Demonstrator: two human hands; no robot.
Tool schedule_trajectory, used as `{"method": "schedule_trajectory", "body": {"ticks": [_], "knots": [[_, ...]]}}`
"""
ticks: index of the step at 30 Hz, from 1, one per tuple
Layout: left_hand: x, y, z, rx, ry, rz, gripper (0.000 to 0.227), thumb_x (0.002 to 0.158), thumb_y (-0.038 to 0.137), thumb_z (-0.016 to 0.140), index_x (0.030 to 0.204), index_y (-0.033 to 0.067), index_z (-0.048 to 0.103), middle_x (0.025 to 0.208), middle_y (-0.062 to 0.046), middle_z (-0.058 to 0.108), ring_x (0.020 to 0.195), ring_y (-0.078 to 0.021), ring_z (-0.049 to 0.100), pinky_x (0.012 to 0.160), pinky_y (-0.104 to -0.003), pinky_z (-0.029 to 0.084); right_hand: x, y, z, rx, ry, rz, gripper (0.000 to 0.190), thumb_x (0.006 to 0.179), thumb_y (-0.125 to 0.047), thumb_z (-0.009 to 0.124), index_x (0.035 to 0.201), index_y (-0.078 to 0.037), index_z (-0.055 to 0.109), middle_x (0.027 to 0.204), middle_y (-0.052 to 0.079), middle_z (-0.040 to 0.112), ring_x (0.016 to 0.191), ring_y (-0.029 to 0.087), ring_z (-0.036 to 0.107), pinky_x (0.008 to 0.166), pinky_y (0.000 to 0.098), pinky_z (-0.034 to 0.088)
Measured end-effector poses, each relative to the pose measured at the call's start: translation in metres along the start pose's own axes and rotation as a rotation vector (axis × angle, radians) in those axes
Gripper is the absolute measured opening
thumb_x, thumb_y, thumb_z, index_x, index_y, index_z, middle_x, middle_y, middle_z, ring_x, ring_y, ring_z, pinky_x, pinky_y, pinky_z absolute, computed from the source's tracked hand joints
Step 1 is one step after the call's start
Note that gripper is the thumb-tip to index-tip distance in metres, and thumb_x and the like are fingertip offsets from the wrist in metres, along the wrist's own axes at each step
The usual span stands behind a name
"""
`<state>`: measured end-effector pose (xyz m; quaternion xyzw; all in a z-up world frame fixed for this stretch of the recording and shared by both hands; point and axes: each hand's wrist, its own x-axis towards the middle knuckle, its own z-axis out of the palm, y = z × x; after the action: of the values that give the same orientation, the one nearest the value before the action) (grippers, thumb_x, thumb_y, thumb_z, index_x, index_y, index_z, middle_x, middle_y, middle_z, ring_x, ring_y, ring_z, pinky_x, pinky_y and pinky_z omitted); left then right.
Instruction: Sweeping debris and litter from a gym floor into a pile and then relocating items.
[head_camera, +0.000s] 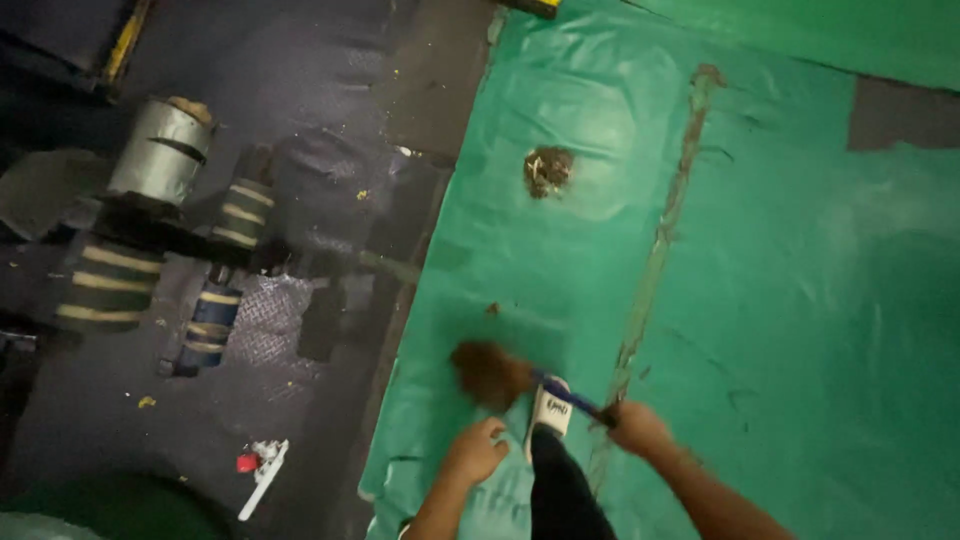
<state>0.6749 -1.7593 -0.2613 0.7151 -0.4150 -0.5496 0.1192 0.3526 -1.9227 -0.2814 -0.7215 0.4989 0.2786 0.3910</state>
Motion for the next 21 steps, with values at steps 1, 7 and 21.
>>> {"method": "schedule_trajectory", "body": {"ticks": [1,7,21], "knots": [[0.013,0.015,-0.005,-0.006,0.008,-0.009,0.039,0.086,0.030,0.071,0.119,0.0099,0.067,0.118,-0.012,0.071,0.111,-0.0304,0.068,0.094,-0.041,0.054,0.021,0.006,-0.034,-0.007,-0.007,-0.010,0.038,0.084,-0.030,0.069,0.121,-0.029,0.075,0.103,0.011,0.076,0.091,0.033,0.074,0.081,0.0474,0.060],[0.046,0.046,-0.008,-0.146,0.096,-0.050,0.040,0.088,0.032,0.071,0.120,0.0093,0.066,0.119,-0.012,0.074,0.112,-0.0298,0.070,0.096,-0.040,0.055,0.080,-0.010,-0.169,-0.048,0.046,0.151,0.028,0.092,-0.030,0.062,0.113,-0.016,0.075,0.106,0.016,0.076,0.096,0.038,0.072,0.083,0.0523,0.059],[0.138,0.025,-0.096,-0.083,-0.018,0.039,0.040,0.081,0.031,0.077,0.114,0.0094,0.070,0.108,-0.014,0.076,0.102,-0.0278,0.074,0.090,-0.038,0.059,0.004,-0.080,-0.182,0.348,0.388,0.040,0.043,0.076,-0.027,0.073,0.118,-0.019,0.073,0.089,0.014,0.077,0.079,0.039,0.074,0.070,0.0509,0.059]]}}
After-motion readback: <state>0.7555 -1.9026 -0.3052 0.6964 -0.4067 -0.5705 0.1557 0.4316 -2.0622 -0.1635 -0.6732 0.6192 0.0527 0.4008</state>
